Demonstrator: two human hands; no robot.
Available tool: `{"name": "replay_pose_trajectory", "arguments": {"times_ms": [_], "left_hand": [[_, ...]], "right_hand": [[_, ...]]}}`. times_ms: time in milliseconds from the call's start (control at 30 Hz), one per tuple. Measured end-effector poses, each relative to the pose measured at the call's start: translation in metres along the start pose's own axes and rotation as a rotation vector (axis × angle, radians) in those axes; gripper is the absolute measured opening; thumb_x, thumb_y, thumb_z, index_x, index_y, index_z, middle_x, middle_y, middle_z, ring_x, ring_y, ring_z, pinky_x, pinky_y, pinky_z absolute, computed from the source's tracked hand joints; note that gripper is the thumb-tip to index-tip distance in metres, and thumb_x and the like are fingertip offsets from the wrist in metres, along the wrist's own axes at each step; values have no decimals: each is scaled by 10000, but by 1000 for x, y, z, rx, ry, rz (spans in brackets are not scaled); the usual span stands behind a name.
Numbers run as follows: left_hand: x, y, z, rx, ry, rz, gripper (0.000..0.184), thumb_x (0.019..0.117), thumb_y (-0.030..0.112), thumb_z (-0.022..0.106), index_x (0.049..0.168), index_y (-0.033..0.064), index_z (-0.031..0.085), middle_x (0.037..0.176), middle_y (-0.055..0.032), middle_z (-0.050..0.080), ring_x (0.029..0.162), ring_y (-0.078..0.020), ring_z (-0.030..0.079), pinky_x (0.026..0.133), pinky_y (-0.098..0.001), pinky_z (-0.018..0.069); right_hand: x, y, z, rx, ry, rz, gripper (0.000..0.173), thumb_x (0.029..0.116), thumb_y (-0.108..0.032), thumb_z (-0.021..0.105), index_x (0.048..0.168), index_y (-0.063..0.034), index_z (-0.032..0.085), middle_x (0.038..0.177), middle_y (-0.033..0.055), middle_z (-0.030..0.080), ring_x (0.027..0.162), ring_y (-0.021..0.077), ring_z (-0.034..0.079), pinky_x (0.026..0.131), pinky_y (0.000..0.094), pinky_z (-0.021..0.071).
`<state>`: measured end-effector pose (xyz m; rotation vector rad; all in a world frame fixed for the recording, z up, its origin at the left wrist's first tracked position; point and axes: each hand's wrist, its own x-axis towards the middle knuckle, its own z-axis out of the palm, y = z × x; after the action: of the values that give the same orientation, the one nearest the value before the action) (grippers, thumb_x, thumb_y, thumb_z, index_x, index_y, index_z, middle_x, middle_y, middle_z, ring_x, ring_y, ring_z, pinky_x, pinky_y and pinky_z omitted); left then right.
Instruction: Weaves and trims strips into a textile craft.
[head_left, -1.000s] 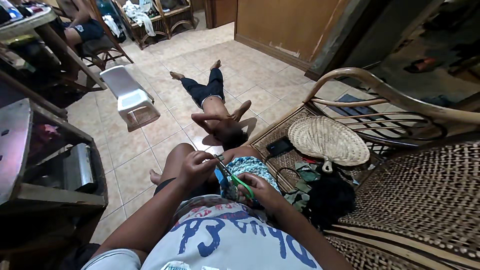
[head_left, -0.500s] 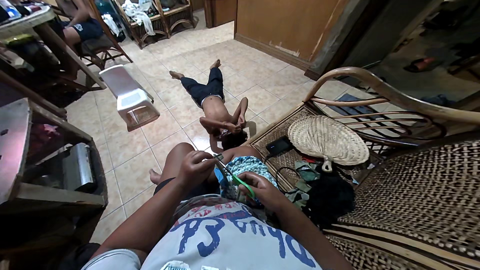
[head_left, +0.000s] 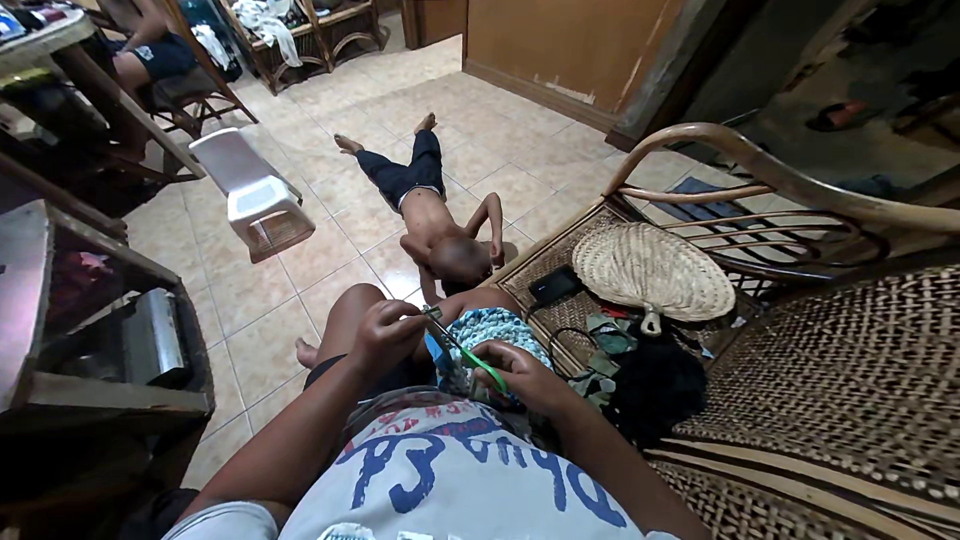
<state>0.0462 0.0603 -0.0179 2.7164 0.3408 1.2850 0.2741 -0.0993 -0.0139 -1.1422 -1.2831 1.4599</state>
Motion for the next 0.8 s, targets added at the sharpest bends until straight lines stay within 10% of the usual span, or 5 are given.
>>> {"name": "replay_pose_trajectory", "arguments": {"times_ms": [633, 800], "left_hand": [[-1, 1, 12, -127, -39, -68, 86, 902, 85, 705, 952, 50, 765, 937, -105, 715, 952, -143, 669, 895, -250, 535], [17, 22, 11, -175, -113, -344, 99, 875, 30, 694, 937, -38, 732, 997, -158, 695, 925, -157, 671, 845, -286, 569]], "right_hand": [[0, 1, -9, -102, -28, -11, 308, 1019, -253, 628, 1203, -8, 601, 860, -8, 598, 656, -12, 539, 571, 149, 452], [-25, -11, -70, -475, 91, -1, 330, 953, -100, 697, 1238, 49, 625, 1036, 175, 665, 866, 197, 635, 787, 359, 543]]}}
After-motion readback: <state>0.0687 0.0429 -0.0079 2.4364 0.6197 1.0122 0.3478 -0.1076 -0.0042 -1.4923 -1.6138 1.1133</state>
